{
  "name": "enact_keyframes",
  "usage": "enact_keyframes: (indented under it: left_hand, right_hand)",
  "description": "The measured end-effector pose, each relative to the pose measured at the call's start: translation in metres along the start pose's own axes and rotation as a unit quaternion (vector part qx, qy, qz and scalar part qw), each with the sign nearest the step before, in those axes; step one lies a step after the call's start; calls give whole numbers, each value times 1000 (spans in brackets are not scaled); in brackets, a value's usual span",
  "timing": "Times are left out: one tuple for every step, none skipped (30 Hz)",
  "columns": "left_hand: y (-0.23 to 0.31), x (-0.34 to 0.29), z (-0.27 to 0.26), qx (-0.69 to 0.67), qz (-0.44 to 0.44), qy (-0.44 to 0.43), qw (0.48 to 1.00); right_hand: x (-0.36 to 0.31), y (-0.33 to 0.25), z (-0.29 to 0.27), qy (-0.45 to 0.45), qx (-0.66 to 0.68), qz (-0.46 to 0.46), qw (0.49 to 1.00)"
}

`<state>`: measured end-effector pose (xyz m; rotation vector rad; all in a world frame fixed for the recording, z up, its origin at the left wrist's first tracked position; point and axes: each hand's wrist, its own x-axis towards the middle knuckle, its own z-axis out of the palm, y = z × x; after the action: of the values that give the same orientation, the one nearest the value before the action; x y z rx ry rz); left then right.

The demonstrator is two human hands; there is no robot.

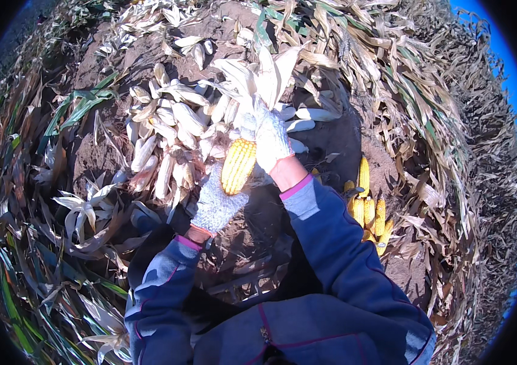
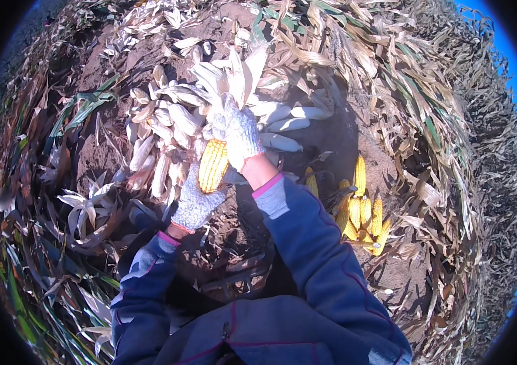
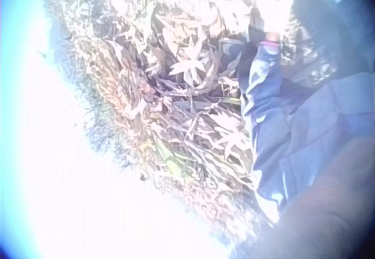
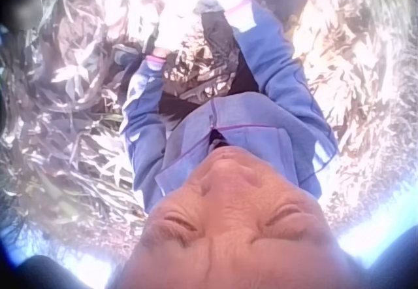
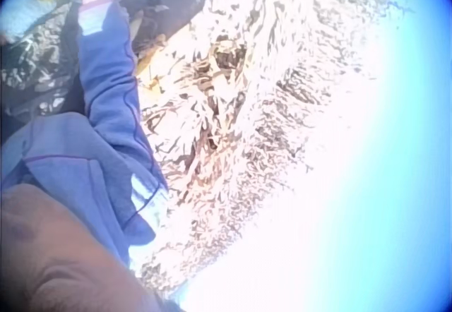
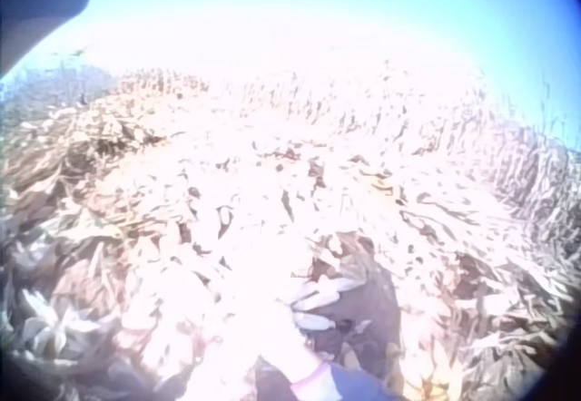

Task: The person sits on the ground in a cornfield and repeatedly shucks corn cobs by hand, removing the husks and placing the cleaned cobs into a pile nearby.

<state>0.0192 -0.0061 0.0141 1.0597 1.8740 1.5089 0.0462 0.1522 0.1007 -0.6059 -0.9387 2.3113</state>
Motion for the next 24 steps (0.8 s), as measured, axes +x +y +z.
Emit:
enact_keyframes:
  left_hand:
    - [-4, 0, 9, -53, 26, 16, 998]
    - [-6, 1, 17, -73, 13, 23, 997]
    - [-4, 1, 21, -89, -4, 34, 995]
    - [0, 0, 25, -104, -20, 46, 993]
    - [6, -1, 28, -170, -21, 56, 984]
    - [11, -1, 31, -200, -23, 59, 978]
    - [15, -1, 34, -230, -25, 62, 971]
    - [17, -1, 37, -260, -26, 64, 963]
    - [14, -2, 40, -267, -25, 69, 961]
    - [9, -5, 45, -274, -24, 73, 959]
    - [6, -7, 46, -281, -23, 78, 956]
    - [9, -7, 45, -326, -51, 48, 943]
    - [14, -9, 42, -369, -80, 17, 926]
    - [20, -10, 39, -411, -108, -13, 905]
    - [23, -11, 28, -459, -143, -103, 871]
    - [20, -13, 22, -526, -157, -156, 821]
    - [13, -16, 19, -587, -170, -207, 764]
    - [3, -19, 17, -644, -180, -252, 699]
    - [-6, -20, 17, -693, -185, -286, 635]
    - [-13, -22, 15, -690, -184, -288, 638]
    - [-8, -21, 10, -686, -183, -293, 640]
    - [-1, -20, 6, -682, -182, -296, 643]
    - [8, -20, 4, -614, -203, -222, 730]
    - [14, -11, 5, -532, -188, -219, 796]
  right_hand:
    - [4, 2, -7, -13, 1, -11, 1000]
    - [8, 3, -14, -25, 2, -22, 999]
    - [6, 4, -10, -15, 6, -24, 1000]
    - [4, 3, -4, -6, 11, -25, 1000]
    - [3, 4, -1, 4, 15, -26, 1000]
    - [3, 3, -3, -16, 22, -29, 999]
    - [4, 3, -6, -37, 29, -32, 998]
    - [5, 2, -9, -57, 36, -35, 997]
    - [4, 3, -5, -50, 63, -29, 996]
    - [3, 2, 0, -43, 91, -23, 995]
    - [2, 2, 3, -36, 118, -16, 992]
    - [3, 1, 2, -35, 145, -5, 989]
    - [6, -1, -1, -34, 171, 7, 985]
    - [10, -4, -5, -33, 197, 19, 980]
    - [14, -9, -11, -140, 264, 44, 953]
    - [15, -9, -16, -148, 279, 54, 947]
    - [16, -9, -21, -155, 293, 64, 941]
    - [12, -9, -16, -164, 307, 79, 934]
    - [0, -16, -1, -108, 226, 51, 967]
    - [-4, -17, 2, -89, 167, 40, 981]
    - [-7, -20, 2, -69, 108, 27, 991]
    - [-4, -19, -4, -79, 88, 10, 993]
    - [-2, -18, -10, -88, 68, -7, 994]
    - [8, -12, -29, -123, 87, -33, 988]
